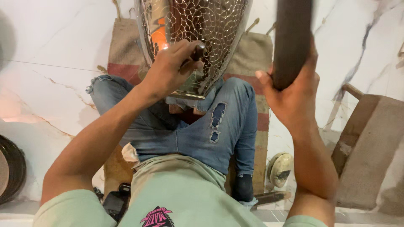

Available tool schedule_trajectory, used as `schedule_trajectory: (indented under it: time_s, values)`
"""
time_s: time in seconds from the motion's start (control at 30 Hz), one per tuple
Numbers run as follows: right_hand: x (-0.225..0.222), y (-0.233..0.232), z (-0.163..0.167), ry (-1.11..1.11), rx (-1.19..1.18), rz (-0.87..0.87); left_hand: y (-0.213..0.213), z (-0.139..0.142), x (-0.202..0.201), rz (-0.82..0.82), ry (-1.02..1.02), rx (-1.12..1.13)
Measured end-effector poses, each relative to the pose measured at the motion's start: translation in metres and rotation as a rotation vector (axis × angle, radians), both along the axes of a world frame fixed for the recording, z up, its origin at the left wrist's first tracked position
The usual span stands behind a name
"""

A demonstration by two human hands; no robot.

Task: The person sits on the floor with a large brass vase held between their legs and engraves a scale pattern into its surface, holding a chisel against the metal and striking it with a wooden mallet. They reposition the chisel across different spots and rotate the vase as they work.

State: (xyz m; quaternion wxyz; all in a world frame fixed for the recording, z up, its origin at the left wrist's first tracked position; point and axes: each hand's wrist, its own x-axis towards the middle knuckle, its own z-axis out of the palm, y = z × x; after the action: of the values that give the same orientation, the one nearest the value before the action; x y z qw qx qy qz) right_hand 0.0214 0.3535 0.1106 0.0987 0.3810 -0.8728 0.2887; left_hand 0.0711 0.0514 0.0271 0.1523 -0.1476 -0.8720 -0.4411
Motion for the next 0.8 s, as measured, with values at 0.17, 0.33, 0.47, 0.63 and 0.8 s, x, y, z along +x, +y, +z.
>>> schedule_trajectory:
  time_s: [0.17, 0.33, 0.47, 0.63, 0.8]
  values:
    - [-0.001, -0.009, 0.035, 0.103, 0.387, 0.043, 0.009, -0.009, 0.013, 0.091, 0.067, 0.091]
    - [0.016, -0.058, 0.087, 0.230, 0.555, 0.110, 0.035, -0.025, 0.035, 0.370, 0.054, 0.336]
    - [0.019, -0.075, 0.109, 0.323, 1.041, 0.106, 0.048, -0.042, 0.035, 0.515, 0.080, 0.468]
    - [0.000, -0.067, 0.086, 0.469, 0.801, 0.083, 0.070, -0.066, 0.035, 0.574, 0.158, 0.891]
    - [-0.005, -0.059, 0.074, 0.499, 0.854, 0.100, 0.070, -0.077, 0.035, 0.632, 0.125, 0.797]
